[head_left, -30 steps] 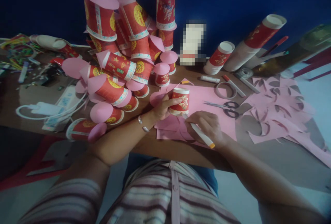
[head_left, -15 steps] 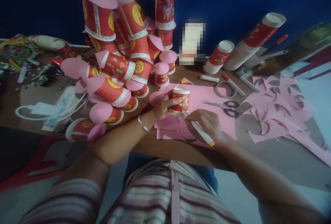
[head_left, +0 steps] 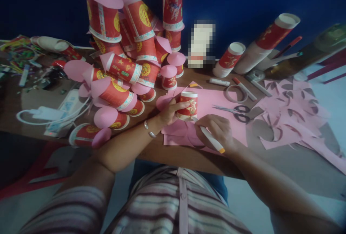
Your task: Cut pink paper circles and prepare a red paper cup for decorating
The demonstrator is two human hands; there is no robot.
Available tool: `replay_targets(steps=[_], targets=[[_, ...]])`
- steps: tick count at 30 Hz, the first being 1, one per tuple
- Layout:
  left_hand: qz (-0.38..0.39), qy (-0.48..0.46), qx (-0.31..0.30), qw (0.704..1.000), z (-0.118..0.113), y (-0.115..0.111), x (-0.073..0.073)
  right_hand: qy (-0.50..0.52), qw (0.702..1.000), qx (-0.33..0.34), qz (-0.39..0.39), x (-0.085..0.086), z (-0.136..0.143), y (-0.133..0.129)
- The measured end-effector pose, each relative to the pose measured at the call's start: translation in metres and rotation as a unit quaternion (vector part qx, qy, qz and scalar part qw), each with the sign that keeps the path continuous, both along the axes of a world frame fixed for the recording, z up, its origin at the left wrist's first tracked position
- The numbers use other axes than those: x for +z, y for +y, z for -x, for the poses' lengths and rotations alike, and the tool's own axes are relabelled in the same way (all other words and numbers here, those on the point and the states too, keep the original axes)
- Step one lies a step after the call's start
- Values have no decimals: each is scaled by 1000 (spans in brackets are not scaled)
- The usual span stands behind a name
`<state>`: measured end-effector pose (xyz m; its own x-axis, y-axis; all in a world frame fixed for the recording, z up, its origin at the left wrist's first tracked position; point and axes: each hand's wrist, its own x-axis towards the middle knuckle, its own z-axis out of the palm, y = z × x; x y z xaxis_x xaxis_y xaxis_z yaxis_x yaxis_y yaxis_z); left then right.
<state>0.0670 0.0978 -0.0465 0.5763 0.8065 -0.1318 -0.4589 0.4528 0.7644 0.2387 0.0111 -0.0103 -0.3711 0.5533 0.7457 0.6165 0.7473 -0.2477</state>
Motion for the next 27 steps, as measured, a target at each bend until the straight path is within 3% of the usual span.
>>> replay_targets(steps=[27], targets=[[30,-16,49,998,-4,-1,8,20,999,45,-12,0,-1,-2]])
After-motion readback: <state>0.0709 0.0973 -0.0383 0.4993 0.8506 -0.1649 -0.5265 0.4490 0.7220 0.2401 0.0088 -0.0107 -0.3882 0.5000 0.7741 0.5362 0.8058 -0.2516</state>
